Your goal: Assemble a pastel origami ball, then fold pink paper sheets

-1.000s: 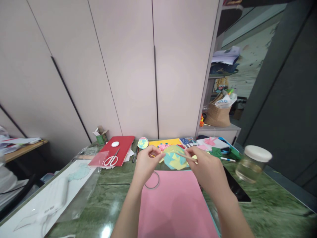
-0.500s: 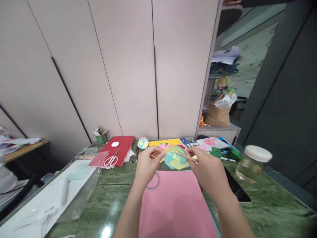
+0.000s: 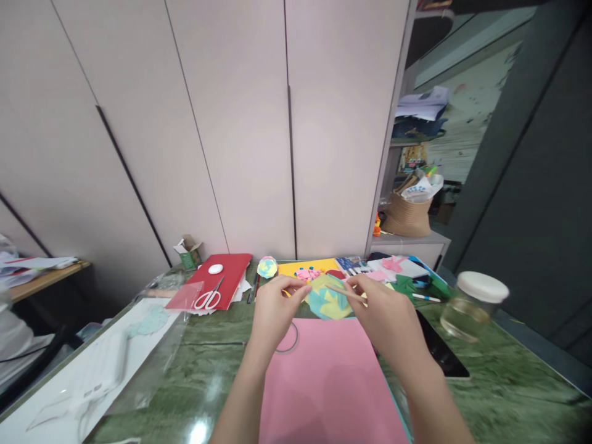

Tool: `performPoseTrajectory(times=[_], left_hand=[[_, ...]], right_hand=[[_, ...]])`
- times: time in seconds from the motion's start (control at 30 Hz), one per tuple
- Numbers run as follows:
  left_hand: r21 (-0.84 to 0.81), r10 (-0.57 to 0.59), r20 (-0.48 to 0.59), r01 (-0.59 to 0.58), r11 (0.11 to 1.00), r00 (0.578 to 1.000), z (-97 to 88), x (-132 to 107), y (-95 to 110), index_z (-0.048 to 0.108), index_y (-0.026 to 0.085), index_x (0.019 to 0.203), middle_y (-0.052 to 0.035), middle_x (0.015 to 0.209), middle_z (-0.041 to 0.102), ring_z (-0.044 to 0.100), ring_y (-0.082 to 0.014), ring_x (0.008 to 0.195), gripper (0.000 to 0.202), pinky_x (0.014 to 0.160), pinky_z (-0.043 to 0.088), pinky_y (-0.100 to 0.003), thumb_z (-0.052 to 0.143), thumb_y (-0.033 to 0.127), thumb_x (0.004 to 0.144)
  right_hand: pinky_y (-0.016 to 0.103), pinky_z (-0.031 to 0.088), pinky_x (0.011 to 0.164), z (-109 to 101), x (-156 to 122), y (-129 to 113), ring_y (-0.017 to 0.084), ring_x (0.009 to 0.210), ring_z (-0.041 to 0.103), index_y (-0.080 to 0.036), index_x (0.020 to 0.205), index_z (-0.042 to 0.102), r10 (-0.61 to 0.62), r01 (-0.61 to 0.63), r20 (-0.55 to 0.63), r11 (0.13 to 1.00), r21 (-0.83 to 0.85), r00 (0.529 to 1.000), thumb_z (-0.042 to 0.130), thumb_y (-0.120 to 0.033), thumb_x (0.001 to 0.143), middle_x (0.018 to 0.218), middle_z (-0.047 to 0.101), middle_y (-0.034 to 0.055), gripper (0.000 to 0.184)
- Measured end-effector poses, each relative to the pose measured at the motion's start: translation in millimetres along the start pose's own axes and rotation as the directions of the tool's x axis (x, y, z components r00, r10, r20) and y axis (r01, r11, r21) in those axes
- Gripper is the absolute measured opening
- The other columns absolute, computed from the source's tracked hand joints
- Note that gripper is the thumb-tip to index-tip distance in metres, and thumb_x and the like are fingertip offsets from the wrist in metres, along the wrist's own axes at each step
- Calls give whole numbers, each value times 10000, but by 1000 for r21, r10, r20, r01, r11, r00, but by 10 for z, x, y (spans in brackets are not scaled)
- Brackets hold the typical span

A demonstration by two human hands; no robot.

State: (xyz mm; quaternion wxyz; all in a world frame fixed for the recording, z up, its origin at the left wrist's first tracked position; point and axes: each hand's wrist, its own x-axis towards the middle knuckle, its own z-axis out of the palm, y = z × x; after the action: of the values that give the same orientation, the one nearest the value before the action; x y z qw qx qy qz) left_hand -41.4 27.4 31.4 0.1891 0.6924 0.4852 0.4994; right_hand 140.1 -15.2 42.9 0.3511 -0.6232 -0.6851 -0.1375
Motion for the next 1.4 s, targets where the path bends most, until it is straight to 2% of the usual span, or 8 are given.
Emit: performPoseTrajectory(times=[0.2,0.33,0.47,0.63,0.8,1.27,1.4], left_hand=[[-57,-89,25,91,994,996,-22,2,39,684,199,672,-20,695,697,607,-162,609,151,574,455,-272,671,349,682],[-78,-79,78,85,993,994,-27,-13,41,707,200,732,-43,758,715,629,-182,654,170,606,473,-287,659,357,688],[-90,-96,126,108,990,987,-21,-16,34,698,197,692,-36,723,714,642,-182,656,116,584,466,-268,643,299,703],[-50,-103,81,108,993,991,-4,-6,22,658,186,651,-15,652,685,611,-153,589,138,543,431,-247,660,318,690],[-83,-131,111,140,987,985,5,-9,17,644,180,699,-18,657,672,608,-153,601,189,548,443,-247,692,357,653],[-55,-158,59,161,985,986,-9,-9,97,541,168,579,38,523,553,458,-92,495,250,475,334,-201,712,345,628],[-66,-172,61,176,982,983,-11,-6,104,576,166,596,32,541,581,492,-97,514,215,487,345,-200,712,327,636]], right_hand=[[243,269,468,8,-10,2,152,583,635,-235,795,586,8,-8,-5,1000,-24,1000,484,-245,839,646,664,-20,111],[241,270,465,13,-13,9,143,572,627,-236,795,584,-4,3,-23,999,-36,1000,508,-232,826,645,660,-26,82],[241,272,462,5,-12,7,141,545,616,-228,770,575,-10,8,-41,999,-37,999,504,-267,840,618,644,-26,108],[235,273,471,5,-7,8,150,560,623,-231,769,569,36,-37,-20,999,-14,999,509,-281,839,603,639,-26,105],[237,256,469,12,-13,19,150,553,613,-229,758,559,57,-58,-26,997,-41,998,481,-314,857,594,629,-21,152],[246,225,466,17,-25,17,150,574,630,-226,757,567,28,-32,-75,998,-48,997,479,-302,858,593,632,-17,154],[247,229,469,20,-24,21,149,579,630,-225,759,566,19,-22,-77,999,-39,997,480,-297,857,591,629,-19,149]])
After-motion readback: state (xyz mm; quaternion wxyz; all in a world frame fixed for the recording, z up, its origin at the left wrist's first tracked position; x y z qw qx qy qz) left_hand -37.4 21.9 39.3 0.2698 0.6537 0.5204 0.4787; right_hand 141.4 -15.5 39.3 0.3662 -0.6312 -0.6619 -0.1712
